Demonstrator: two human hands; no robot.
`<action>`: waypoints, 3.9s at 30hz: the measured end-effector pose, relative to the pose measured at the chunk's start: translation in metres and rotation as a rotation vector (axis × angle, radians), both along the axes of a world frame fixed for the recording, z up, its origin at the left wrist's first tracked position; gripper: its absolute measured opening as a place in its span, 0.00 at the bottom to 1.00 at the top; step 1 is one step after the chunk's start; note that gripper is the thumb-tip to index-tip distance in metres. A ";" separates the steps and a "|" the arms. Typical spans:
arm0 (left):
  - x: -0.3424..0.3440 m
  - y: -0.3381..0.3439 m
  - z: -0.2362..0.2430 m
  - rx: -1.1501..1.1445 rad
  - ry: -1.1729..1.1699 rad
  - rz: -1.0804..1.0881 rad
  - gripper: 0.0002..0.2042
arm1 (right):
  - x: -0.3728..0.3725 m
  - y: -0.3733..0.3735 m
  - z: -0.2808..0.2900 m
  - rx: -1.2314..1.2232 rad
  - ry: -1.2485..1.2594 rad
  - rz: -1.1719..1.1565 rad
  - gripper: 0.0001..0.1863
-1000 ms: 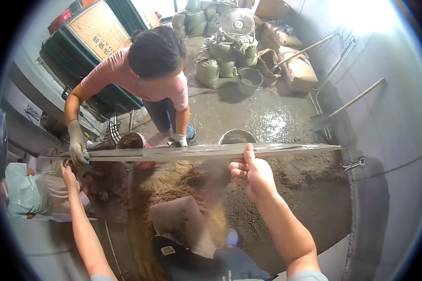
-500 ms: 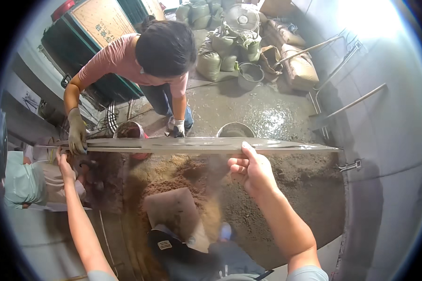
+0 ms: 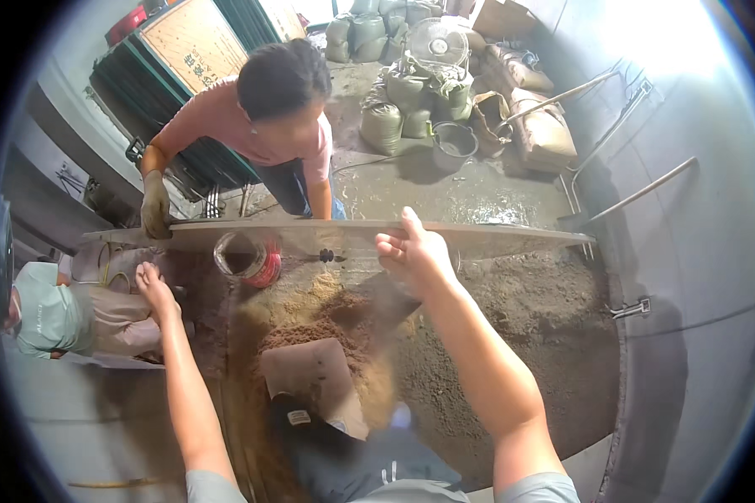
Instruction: The person lifts and lays a large tile onto the floor with an assistant, wipes the surface with a cloth, taps the tile with a float, and checks alignment with a ruler.
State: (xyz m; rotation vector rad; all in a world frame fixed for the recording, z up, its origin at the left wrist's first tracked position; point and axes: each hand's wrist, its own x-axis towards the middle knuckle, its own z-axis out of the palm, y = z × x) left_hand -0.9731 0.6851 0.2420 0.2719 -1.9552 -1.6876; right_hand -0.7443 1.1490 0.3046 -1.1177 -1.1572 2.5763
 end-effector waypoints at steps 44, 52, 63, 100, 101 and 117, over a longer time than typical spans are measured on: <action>-0.140 0.246 0.062 -0.883 0.364 -0.751 0.34 | -0.188 0.083 0.021 0.174 -0.177 -0.406 0.24; -0.177 0.242 0.065 -0.911 0.466 -0.670 0.31 | -0.215 0.097 0.023 0.173 -0.200 -0.388 0.19; -0.196 0.262 0.065 -0.908 0.470 -0.630 0.33 | -0.228 0.118 0.016 0.207 -0.190 -0.311 0.28; -0.282 0.306 0.038 -0.892 0.235 -0.779 0.35 | -0.166 0.082 -0.306 -0.255 -0.447 -0.012 0.10; -0.292 0.310 0.036 -0.977 0.324 -0.775 0.34 | -0.164 0.073 -0.336 -0.233 -0.448 -0.032 0.09; -0.250 0.153 -0.341 0.004 -1.116 -0.639 0.17 | -0.177 -0.063 -0.616 -0.536 -0.577 -0.608 0.30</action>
